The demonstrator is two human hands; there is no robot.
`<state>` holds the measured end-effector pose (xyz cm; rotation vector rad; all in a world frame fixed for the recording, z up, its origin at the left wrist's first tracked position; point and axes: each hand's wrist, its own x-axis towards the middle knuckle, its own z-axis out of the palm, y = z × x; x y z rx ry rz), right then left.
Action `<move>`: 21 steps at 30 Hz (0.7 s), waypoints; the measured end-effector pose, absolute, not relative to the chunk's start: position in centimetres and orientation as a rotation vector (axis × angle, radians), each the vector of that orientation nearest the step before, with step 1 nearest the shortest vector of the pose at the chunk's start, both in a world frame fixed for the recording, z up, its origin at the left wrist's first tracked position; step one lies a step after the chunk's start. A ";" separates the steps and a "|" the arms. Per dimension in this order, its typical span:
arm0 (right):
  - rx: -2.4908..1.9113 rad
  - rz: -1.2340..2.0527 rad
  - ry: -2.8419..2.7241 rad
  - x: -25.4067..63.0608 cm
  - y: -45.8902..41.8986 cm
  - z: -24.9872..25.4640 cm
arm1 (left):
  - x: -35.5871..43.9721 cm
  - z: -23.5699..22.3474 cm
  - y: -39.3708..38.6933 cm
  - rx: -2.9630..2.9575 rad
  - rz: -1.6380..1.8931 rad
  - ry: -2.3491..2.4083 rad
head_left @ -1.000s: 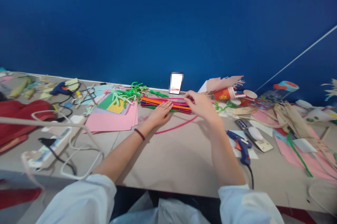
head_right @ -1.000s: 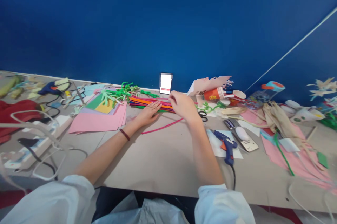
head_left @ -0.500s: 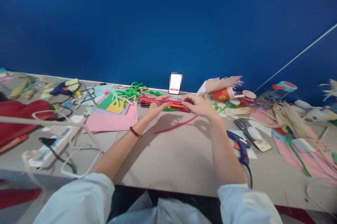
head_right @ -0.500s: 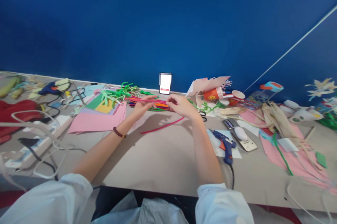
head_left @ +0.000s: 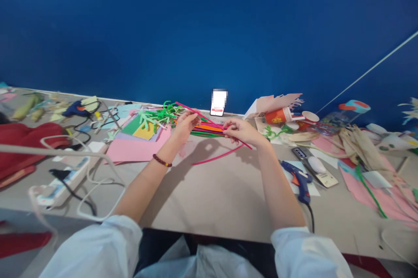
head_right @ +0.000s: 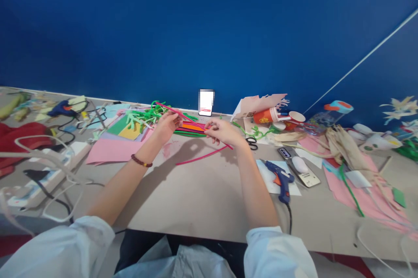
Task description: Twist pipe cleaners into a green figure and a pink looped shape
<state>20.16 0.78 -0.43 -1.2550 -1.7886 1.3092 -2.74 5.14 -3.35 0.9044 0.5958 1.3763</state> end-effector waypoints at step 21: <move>-1.106 1.459 -2.121 22.5 1.3 -0.3 | -8.2 -2.4 8.1 0.643 1.603 0.729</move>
